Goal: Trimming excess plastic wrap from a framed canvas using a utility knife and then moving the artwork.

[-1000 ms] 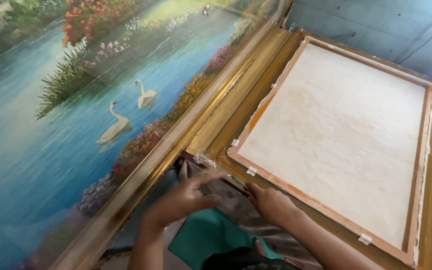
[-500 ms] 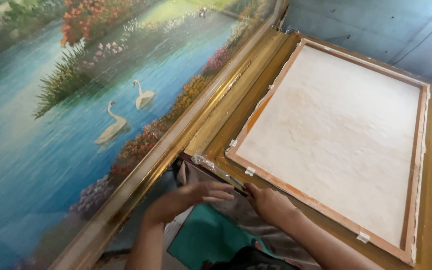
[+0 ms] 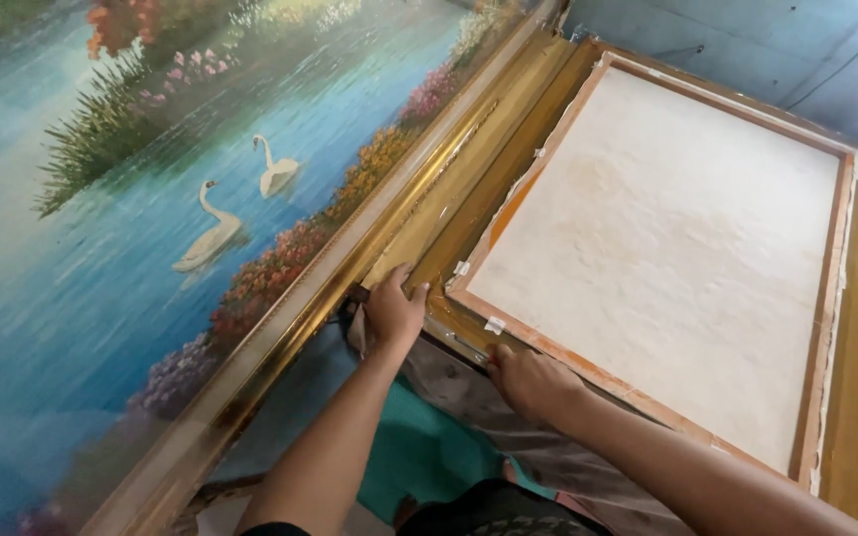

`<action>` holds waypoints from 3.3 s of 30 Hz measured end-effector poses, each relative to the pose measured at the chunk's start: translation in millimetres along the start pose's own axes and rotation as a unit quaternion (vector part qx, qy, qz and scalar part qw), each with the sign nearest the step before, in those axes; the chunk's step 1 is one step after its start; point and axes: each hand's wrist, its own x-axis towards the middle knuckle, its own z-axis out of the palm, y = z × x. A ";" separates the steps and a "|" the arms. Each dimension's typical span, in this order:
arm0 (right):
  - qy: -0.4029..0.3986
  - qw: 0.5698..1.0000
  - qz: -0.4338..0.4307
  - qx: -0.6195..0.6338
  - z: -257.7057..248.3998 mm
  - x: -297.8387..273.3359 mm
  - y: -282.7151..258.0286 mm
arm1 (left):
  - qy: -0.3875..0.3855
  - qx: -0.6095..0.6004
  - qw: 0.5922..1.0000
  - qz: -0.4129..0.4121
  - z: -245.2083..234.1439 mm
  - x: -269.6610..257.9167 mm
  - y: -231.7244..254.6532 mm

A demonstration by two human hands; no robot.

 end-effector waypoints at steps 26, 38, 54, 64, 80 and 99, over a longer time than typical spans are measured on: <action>0.026 0.955 -0.028 0.296 -13.4 -3.3 24.4 | -0.015 0.167 0.965 0.200 -20.4 -50.6 38.9; 0.232 0.918 0.070 0.312 18.3 1.5 29.9 | -0.128 0.281 0.916 0.257 14.2 -76.0 -1.9; 0.268 0.923 0.031 0.273 18.7 -1.2 28.4 | -0.045 -0.229 0.972 0.000 13.7 -91.8 18.3; 0.263 0.926 0.031 0.270 20.4 -2.4 27.8 | -0.137 -0.636 0.718 -0.249 9.7 -88.8 -5.0; 0.263 0.920 0.033 0.288 22.4 -3.0 30.7 | 0.071 0.019 0.995 0.070 30.0 -70.4 -21.7; 0.267 0.929 0.045 0.254 26.2 3.3 31.1 | -0.036 0.375 0.640 0.670 11.6 6.2 -15.3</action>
